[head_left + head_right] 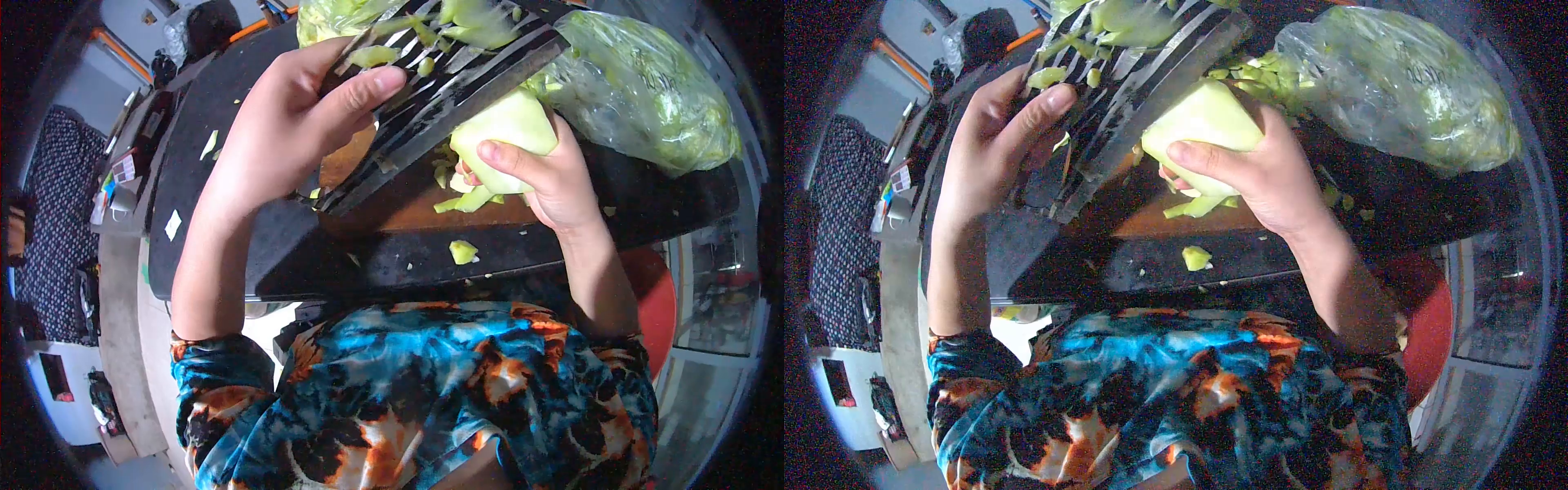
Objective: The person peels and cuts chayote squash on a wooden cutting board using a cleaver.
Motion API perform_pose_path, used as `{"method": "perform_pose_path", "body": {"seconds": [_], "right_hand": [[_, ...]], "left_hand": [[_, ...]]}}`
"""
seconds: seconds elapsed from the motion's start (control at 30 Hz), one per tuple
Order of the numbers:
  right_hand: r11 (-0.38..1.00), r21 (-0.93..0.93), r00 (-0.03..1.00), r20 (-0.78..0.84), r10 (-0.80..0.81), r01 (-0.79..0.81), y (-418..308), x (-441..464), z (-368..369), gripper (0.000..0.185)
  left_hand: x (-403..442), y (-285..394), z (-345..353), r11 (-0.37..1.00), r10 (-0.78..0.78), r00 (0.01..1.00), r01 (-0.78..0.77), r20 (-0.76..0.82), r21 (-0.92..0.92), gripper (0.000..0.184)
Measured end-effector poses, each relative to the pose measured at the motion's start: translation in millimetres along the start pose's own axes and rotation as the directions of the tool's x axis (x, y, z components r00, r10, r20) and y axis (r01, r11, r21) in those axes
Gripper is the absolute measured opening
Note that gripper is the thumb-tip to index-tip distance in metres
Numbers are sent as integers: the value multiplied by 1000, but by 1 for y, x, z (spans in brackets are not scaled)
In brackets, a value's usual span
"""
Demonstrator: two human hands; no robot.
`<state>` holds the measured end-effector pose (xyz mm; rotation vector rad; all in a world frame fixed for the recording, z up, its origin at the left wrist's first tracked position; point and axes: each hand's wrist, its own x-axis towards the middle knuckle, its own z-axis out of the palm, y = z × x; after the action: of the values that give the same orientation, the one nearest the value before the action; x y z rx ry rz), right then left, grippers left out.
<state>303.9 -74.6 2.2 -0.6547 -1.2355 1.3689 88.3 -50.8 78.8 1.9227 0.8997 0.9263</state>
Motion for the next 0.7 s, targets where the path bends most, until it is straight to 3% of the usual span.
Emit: {"method": "perform_pose_path", "body": {"seconds": [0.17,0.27,0.47,0.7], "right_hand": [[999,37,1000,-9,-7,7,2,0,8,25],[999,28,1000,-28,-14,15,1,-1,10,25],[1000,-16,999,-52,7,-8,1,-3,11,23],[999,-3,999,-37,33,-33,1,-3,11,23]], "left_hand": [[-2,-9,7,976,-138,990,134,-8,-170,25],[-4,-12,13,968,-109,993,96,-46,-230,25],[-2,-7,12,994,-41,999,37,-36,-104,24],[1,-10,6,994,-93,996,94,16,-58,26]]}}
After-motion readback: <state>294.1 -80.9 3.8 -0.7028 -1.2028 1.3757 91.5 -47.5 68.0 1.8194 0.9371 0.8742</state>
